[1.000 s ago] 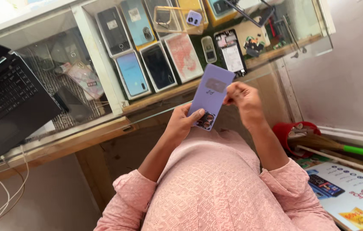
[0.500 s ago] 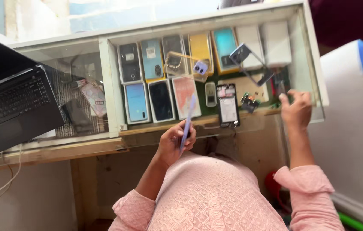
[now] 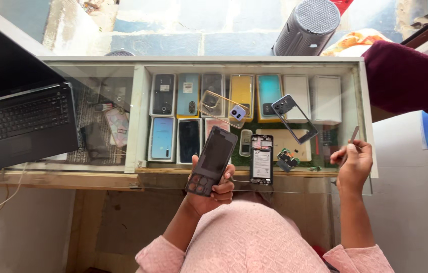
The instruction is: The person disassembles a smartphone, removes the motherboard, and places it on the counter. They then pick up a purple phone case and use a metal tool to scrape adhesive residue from the case's interior.
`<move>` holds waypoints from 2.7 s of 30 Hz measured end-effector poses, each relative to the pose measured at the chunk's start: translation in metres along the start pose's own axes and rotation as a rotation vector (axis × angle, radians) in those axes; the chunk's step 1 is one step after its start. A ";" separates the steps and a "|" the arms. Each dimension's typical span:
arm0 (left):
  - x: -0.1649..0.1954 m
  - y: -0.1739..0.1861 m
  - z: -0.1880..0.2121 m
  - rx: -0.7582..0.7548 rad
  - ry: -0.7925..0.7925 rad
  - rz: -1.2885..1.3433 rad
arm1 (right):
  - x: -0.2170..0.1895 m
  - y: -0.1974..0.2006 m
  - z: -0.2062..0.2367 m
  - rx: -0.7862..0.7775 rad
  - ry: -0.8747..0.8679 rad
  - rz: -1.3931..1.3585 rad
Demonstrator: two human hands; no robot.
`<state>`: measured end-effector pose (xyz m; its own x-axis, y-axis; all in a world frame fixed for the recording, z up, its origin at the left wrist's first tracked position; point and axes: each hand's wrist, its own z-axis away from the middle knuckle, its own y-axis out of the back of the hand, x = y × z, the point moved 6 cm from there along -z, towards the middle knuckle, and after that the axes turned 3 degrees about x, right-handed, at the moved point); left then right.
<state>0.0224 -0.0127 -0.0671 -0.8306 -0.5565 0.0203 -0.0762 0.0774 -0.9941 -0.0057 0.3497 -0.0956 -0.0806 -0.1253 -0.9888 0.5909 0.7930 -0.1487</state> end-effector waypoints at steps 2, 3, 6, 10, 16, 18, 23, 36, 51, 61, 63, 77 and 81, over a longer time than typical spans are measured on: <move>0.004 -0.005 0.001 -0.029 0.014 0.009 | 0.006 -0.020 0.012 -0.068 -0.103 -0.113; 0.009 -0.007 -0.001 -0.053 0.022 0.004 | 0.008 -0.037 0.016 -0.106 -0.142 -0.175; 0.012 -0.014 0.000 -0.118 0.116 0.072 | 0.021 -0.102 0.052 -0.282 -0.323 -0.201; 0.014 -0.011 0.011 -0.061 0.215 0.107 | 0.026 -0.187 0.095 -0.544 -0.375 -0.192; 0.044 -0.008 0.032 0.043 0.170 -0.071 | 0.036 -0.235 0.114 -0.528 -0.410 -0.154; 0.069 0.004 0.039 0.273 0.021 -0.432 | 0.039 -0.239 0.120 -0.532 -0.419 -0.086; 0.111 0.013 0.061 0.489 -0.070 -0.619 | 0.054 -0.249 0.148 -0.564 -0.534 0.015; 0.116 0.006 0.059 0.560 -0.121 -0.520 | 0.043 -0.173 0.103 -0.184 -0.147 -0.282; 0.104 0.008 0.058 0.812 -0.322 -0.708 | 0.020 -0.184 0.146 -0.762 -0.379 -0.463; 0.101 0.005 0.058 0.835 -0.281 -0.719 | -0.003 -0.193 0.144 -0.727 0.175 0.311; 0.102 0.005 0.058 0.805 -0.230 -0.694 | -0.018 -0.200 0.148 -0.727 0.358 0.474; 0.102 0.005 0.059 0.709 0.009 -0.834 | -0.054 -0.222 0.147 -0.797 0.623 0.651; 0.099 0.000 0.059 0.723 0.008 -0.813 | -0.051 -0.219 0.155 -0.715 0.832 0.664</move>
<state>-0.0275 -0.1166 -0.0716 -0.6822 -0.2151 0.6988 -0.2647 -0.8183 -0.5103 -0.0065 0.0907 -0.0107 -0.5658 0.6191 -0.5446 0.1707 0.7342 0.6572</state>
